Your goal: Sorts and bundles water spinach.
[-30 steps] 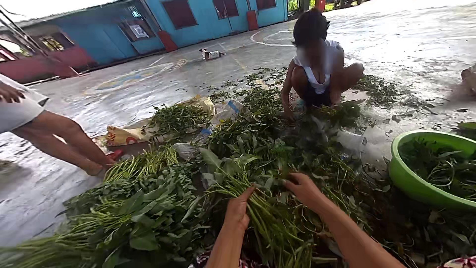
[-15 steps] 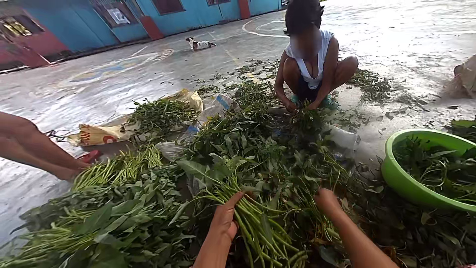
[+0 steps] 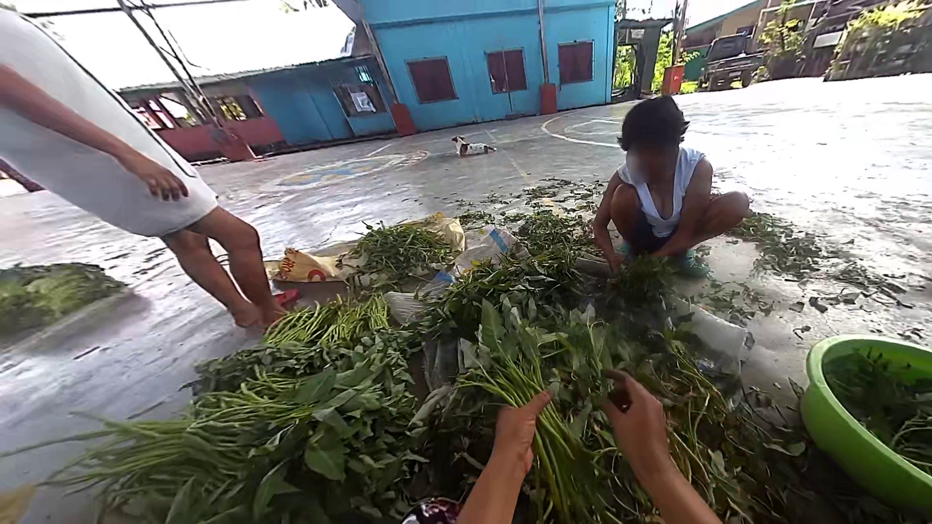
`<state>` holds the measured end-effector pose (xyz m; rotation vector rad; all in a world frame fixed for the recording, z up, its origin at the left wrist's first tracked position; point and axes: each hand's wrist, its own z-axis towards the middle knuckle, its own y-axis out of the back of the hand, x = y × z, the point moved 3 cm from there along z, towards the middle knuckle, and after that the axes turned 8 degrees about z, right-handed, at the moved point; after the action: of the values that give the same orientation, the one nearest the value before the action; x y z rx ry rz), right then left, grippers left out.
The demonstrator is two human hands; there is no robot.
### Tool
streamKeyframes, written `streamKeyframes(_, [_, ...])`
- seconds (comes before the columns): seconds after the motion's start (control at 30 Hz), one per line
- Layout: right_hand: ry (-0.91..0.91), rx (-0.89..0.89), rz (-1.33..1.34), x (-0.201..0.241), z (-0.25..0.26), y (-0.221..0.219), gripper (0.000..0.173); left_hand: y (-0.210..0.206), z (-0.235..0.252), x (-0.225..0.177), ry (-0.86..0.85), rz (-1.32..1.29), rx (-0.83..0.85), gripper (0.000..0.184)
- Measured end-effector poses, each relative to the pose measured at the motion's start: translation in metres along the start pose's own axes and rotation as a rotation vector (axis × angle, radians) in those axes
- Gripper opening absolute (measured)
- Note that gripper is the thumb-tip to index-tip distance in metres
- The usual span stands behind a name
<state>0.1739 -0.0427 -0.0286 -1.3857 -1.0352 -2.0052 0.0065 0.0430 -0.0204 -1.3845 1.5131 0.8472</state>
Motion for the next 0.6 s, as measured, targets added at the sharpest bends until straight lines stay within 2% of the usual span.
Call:
streamKeyframes(0.1, [0.029,0.143,0.026,0.017,-0.014,-0.035,0.038,0.006,-0.002,0.000,-0.013,0.049,-0.015,0.044])
streamKeyframes(0.2, [0.040,0.223,0.040,0.026,-0.016,-0.044,0.029,0.009,-0.005,0.000,-0.013,0.073,0.007,0.054])
streamKeyframes(0.3, [0.040,0.275,0.036,0.027,-0.014,-0.039,0.026,0.007,-0.004,0.004,0.030,0.057,0.050,0.054])
streamKeyframes(0.4, [-0.006,0.385,-0.054,0.027,-0.013,-0.035,0.031,0.002,-0.007,0.003,0.081,0.050,0.048,0.053])
streamKeyframes(0.5, [-0.131,0.479,-0.187,0.027,-0.016,-0.021,0.030,0.003,-0.003,0.002,0.062,0.025,-0.022,0.050])
streamKeyframes(0.6, [-0.216,0.485,-0.350,0.002,-0.012,0.014,0.027,0.014,0.004,-0.003,0.023,-0.028,-0.111,0.046])
